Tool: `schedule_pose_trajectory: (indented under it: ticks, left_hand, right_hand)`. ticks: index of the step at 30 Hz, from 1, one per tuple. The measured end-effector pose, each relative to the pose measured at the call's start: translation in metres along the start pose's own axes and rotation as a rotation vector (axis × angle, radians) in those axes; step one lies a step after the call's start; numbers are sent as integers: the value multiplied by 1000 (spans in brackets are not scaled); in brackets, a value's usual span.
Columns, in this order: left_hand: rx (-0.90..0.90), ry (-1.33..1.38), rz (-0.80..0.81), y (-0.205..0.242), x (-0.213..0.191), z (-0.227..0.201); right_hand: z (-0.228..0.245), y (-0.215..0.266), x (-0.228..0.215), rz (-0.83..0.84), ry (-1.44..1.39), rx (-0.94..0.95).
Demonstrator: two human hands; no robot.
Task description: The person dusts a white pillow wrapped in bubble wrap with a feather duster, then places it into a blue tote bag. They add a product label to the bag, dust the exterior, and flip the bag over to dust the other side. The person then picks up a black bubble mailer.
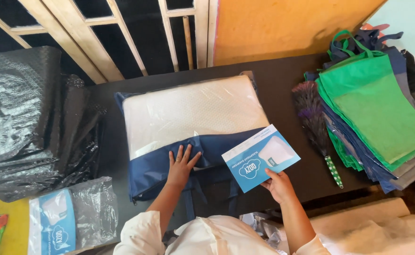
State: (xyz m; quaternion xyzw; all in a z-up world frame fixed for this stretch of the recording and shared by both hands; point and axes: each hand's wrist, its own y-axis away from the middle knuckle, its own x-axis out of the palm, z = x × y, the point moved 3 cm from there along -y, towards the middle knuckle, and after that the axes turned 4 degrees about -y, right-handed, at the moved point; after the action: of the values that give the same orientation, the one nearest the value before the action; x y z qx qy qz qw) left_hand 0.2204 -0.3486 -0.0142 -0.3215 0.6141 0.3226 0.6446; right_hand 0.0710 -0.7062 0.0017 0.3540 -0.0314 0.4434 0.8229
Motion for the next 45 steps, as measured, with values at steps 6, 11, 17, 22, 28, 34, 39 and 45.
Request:
schedule_pose_trajectory:
  ticks: [6, 11, 17, 22, 28, 34, 39, 45]
  left_hand:
    - [-79, 148, 292, -20, -39, 0]
    - [-189, 947, -28, -19, -74, 22]
    - [-227, 1282, -39, -3, -250, -10]
    - [-192, 1403, -35, 10, -269, -23]
    - [86, 1201, -174, 35, -267, -31]
    - [380, 1114, -91, 67, -279, -52]
    - [472, 1160, 38, 87, -260, -69]
    - [404, 1155, 103, 102, -246, -70]
  right_hand:
    - [4, 1, -39, -9, 0, -19]
    - [-27, -10, -97, -27, 15, 97]
    - [-55, 25, -84, -29, -60, 280]
    - [-96, 36, -44, -20, 59, 377]
    - [-137, 40, 42, 115, 124, 461]
    - [-168, 0, 101, 182, 93, 365]
    - [-152, -50, 143, 155, 141, 80]
    - [-74, 25, 209, 306, 25, 7]
